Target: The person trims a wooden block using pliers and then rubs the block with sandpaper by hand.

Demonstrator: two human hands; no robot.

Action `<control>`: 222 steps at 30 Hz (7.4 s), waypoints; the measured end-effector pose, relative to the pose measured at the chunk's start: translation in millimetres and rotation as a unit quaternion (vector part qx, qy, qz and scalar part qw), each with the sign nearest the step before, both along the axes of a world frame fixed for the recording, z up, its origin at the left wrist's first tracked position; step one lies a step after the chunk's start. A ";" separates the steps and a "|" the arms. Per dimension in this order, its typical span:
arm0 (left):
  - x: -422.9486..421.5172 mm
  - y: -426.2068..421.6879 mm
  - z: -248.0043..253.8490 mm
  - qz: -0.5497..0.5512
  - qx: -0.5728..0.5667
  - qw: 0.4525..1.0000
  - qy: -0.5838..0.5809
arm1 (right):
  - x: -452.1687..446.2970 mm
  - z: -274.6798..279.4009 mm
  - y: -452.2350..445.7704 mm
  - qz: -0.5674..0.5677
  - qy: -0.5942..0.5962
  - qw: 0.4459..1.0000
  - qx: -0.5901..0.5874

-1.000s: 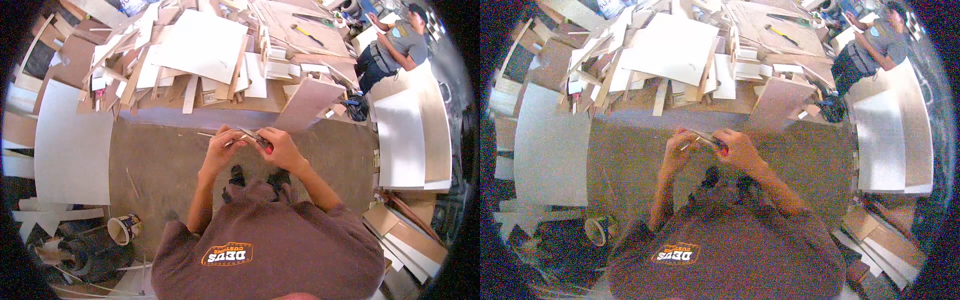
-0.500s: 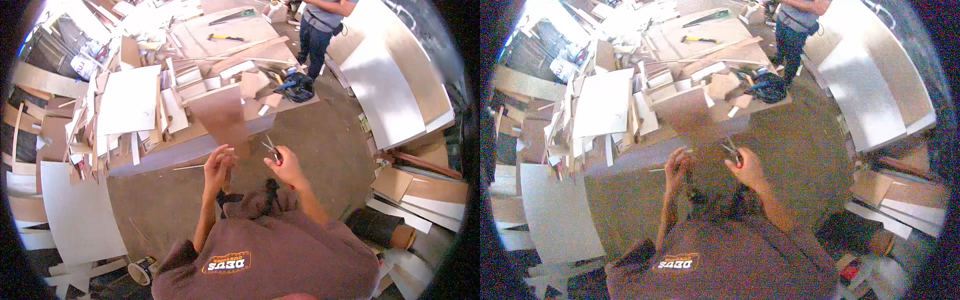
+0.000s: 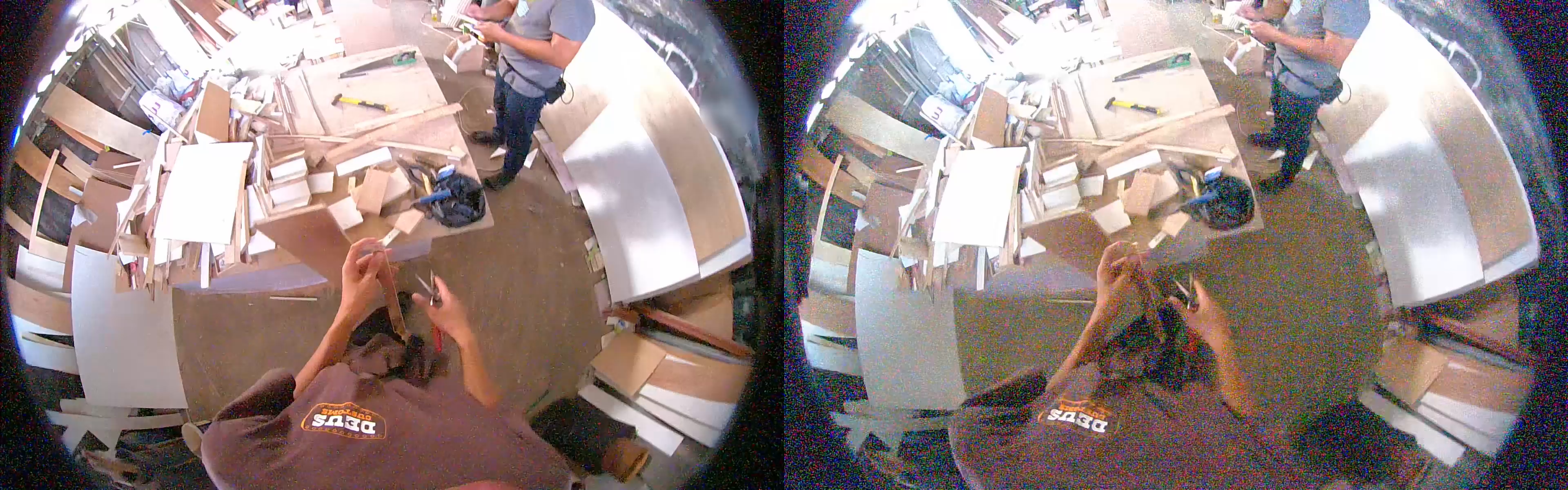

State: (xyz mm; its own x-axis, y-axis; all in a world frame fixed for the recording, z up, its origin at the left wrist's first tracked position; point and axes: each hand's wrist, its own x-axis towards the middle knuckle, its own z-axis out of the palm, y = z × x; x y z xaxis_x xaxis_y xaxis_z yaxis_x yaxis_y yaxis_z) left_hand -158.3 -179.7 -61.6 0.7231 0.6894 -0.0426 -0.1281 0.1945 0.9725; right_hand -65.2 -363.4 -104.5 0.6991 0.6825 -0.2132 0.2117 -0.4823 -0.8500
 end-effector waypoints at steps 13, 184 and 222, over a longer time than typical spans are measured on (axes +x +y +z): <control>160.5 114.4 -71.7 0.128 -0.195 0.971 -0.050 | 177.9 -43.7 102.4 -0.004 -0.011 1.000 -0.010; 55.2 68.7 -134.6 0.089 -0.032 0.994 -0.052 | 57.0 -10.6 191.9 0.089 -0.254 0.931 0.246; -682.2 66.8 -38.6 0.351 -0.097 0.930 -0.042 | -614.8 -16.2 235.4 0.369 0.174 0.904 0.124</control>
